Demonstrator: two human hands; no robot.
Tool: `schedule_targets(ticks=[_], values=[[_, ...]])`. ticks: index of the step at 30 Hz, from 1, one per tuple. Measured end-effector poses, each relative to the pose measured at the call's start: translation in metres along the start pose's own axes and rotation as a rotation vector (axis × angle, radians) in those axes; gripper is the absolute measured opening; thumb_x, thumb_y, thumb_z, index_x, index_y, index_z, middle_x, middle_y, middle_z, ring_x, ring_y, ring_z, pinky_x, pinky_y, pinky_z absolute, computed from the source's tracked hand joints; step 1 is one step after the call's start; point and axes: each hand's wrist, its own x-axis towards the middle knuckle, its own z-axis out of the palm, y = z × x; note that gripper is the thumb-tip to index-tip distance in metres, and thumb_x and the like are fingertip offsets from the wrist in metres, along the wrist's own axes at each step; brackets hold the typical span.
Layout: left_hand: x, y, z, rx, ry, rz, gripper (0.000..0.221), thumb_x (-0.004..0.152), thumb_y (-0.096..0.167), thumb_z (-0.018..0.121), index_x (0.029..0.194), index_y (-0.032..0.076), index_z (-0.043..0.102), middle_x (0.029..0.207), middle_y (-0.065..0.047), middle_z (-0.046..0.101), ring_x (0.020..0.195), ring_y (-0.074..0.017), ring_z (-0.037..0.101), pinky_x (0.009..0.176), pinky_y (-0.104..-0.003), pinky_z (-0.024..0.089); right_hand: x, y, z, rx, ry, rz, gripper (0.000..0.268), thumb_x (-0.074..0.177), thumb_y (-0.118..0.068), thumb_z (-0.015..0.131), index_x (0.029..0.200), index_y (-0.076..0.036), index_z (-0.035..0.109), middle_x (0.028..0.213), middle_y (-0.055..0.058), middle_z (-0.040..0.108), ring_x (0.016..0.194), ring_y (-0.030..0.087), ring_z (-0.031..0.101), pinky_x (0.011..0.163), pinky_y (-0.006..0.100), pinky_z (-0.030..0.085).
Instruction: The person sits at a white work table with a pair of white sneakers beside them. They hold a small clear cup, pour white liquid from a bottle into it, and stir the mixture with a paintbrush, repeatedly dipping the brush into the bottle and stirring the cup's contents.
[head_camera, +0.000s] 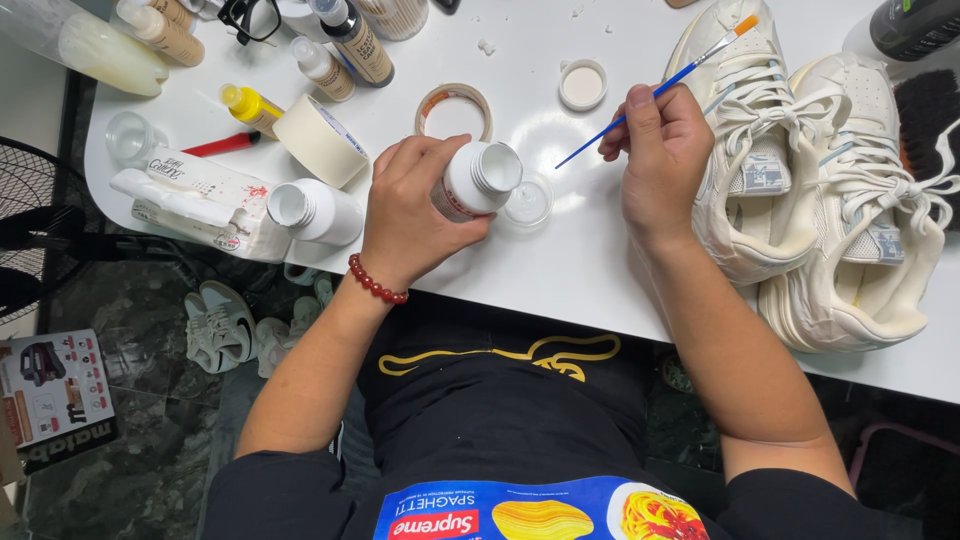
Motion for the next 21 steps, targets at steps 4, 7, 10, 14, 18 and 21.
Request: schedule_targets(ticks=[4, 7, 10, 14, 18, 21], values=[[0.000, 0.001, -0.001, -0.009, -0.007, 0.000, 0.069, 0.066, 0.026, 0.092, 0.127, 0.005, 0.067, 0.112, -0.010, 0.067, 0.106, -0.0287, 0.065, 0.102, -0.042, 0.047, -0.001, -0.001, 0.001, 0.014, -0.034, 0.010, 0.026, 0.112, -0.027, 0.060, 0.099, -0.005, 0.057, 0.085, 0.006, 0.064, 0.072, 0.013, 0.063, 0.068, 0.029, 0.055], [0.001, 0.002, -0.001, -0.012, -0.010, 0.007, 0.069, 0.066, 0.026, 0.092, 0.127, 0.005, 0.067, 0.110, -0.009, 0.066, 0.104, -0.0263, 0.065, 0.101, -0.042, 0.047, -0.002, 0.000, 0.000, 0.039, -0.056, 0.007, 0.025, 0.112, -0.026, 0.060, 0.101, -0.003, 0.059, 0.088, 0.006, 0.064, 0.074, 0.013, 0.063, 0.069, 0.029, 0.056], [0.001, 0.004, -0.001, -0.008, -0.015, 0.004, 0.069, 0.065, 0.026, 0.091, 0.126, 0.005, 0.067, 0.110, -0.009, 0.066, 0.103, -0.0265, 0.065, 0.100, -0.041, 0.047, -0.007, -0.001, 0.000, 0.024, -0.116, -0.069, 0.024, 0.113, -0.023, 0.060, 0.106, 0.000, 0.060, 0.092, 0.007, 0.066, 0.079, 0.014, 0.065, 0.073, 0.030, 0.057], [0.000, 0.004, 0.000, -0.004, -0.034, -0.003, 0.068, 0.066, 0.027, 0.091, 0.126, 0.006, 0.068, 0.109, -0.008, 0.066, 0.103, -0.0249, 0.065, 0.102, -0.042, 0.045, -0.013, -0.005, 0.003, -0.082, -0.164, -0.166, 0.023, 0.114, -0.020, 0.061, 0.109, 0.002, 0.061, 0.088, 0.009, 0.068, 0.078, 0.014, 0.066, 0.075, 0.029, 0.057], [-0.001, 0.006, 0.001, 0.004, -0.041, 0.005, 0.068, 0.066, 0.027, 0.091, 0.128, 0.008, 0.068, 0.110, -0.006, 0.065, 0.104, -0.0234, 0.063, 0.102, -0.041, 0.043, -0.015, -0.011, 0.002, -0.210, -0.191, -0.258, 0.024, 0.115, -0.019, 0.060, 0.107, 0.003, 0.063, 0.086, 0.010, 0.070, 0.079, 0.015, 0.069, 0.074, 0.028, 0.058], [-0.001, 0.007, 0.002, 0.021, -0.045, 0.001, 0.070, 0.065, 0.026, 0.091, 0.129, 0.009, 0.068, 0.108, -0.006, 0.064, 0.103, -0.0234, 0.063, 0.102, -0.041, 0.043, -0.016, -0.018, 0.003, -0.297, -0.207, -0.317, 0.024, 0.114, -0.019, 0.060, 0.104, 0.003, 0.065, 0.083, 0.009, 0.071, 0.077, 0.015, 0.070, 0.071, 0.027, 0.058]])
